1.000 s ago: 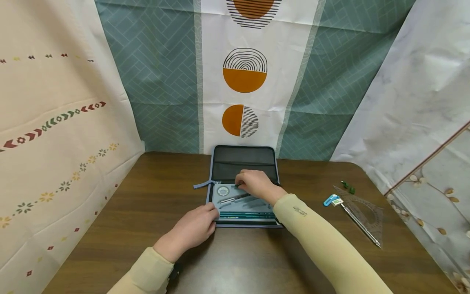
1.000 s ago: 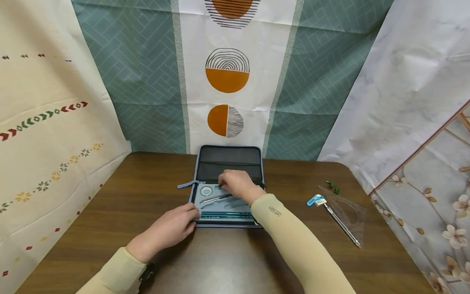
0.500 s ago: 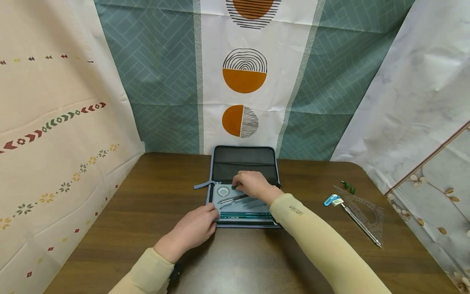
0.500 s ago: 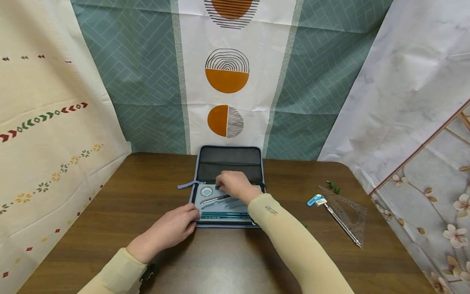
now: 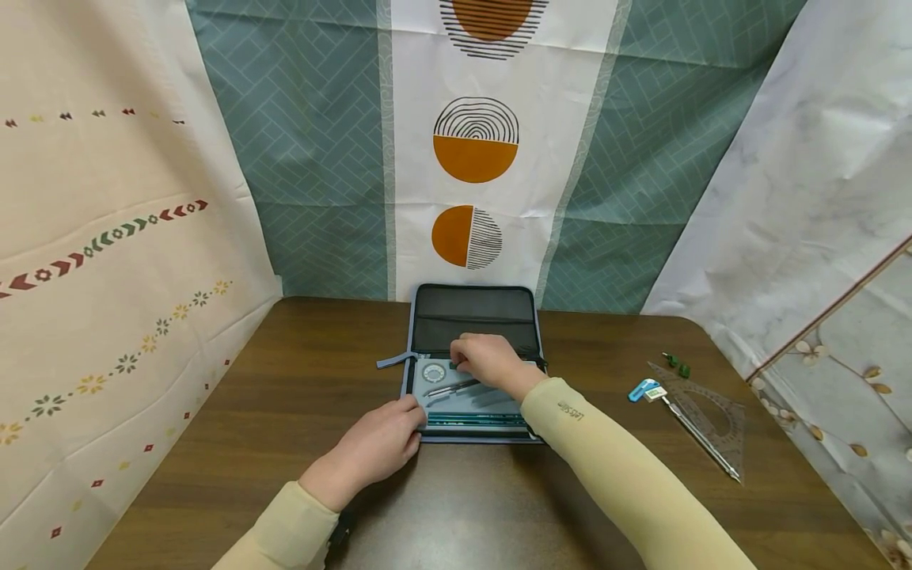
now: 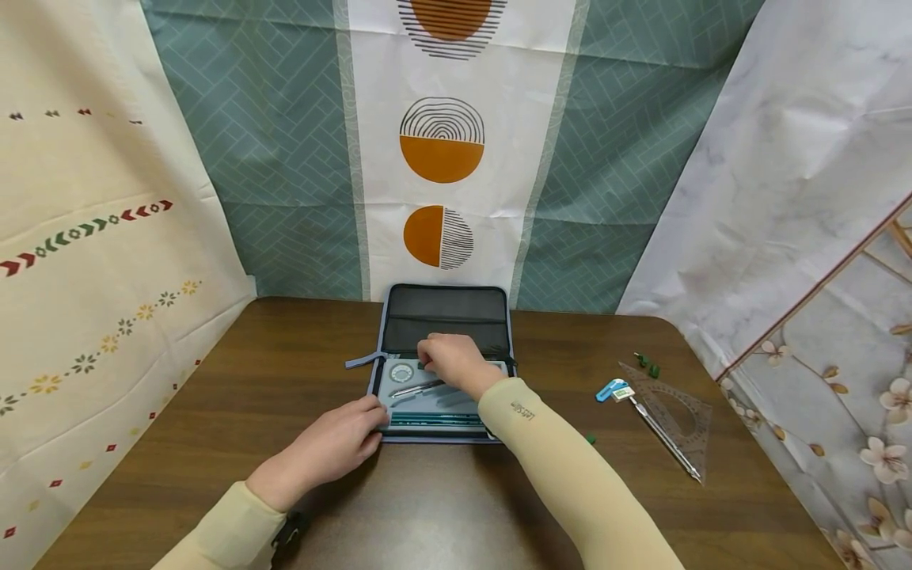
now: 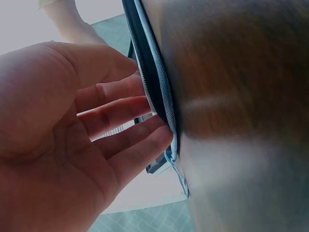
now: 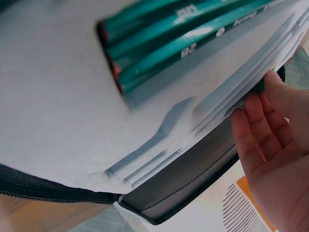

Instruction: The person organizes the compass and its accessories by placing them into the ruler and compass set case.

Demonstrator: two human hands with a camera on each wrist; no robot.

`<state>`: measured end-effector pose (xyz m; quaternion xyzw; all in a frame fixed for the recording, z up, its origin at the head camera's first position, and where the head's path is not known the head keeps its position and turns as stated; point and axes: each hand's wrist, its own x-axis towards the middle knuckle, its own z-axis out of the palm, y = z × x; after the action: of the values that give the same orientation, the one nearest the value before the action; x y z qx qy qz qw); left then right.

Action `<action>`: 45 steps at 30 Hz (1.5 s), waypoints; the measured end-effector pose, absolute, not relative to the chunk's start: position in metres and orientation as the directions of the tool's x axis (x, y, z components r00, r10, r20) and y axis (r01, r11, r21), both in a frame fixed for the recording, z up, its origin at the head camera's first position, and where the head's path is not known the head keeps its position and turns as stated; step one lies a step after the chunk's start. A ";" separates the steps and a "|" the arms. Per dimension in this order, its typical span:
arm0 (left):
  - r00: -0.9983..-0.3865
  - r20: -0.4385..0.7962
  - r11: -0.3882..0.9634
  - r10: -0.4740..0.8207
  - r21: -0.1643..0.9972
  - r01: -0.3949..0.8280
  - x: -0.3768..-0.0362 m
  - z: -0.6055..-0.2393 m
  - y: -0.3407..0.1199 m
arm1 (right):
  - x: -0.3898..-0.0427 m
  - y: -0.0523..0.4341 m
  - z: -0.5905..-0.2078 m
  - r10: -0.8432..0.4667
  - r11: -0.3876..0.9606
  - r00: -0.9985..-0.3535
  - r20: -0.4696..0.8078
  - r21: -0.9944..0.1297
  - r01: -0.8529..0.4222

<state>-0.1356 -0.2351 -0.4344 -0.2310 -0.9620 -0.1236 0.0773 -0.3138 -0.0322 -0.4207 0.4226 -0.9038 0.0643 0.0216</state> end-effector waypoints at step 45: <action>-0.903 0.171 0.877 0.395 0.221 0.426 -0.135 -0.433 -0.233 | -0.310 -0.011 -0.409 -0.764 0.628 -0.637 0.101 -0.114 -0.770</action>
<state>-0.1354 -0.2328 -0.4328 -0.2123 -0.9670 -0.1275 0.0604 -0.3096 -0.0111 -0.4095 0.4252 -0.9018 0.0734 0.0215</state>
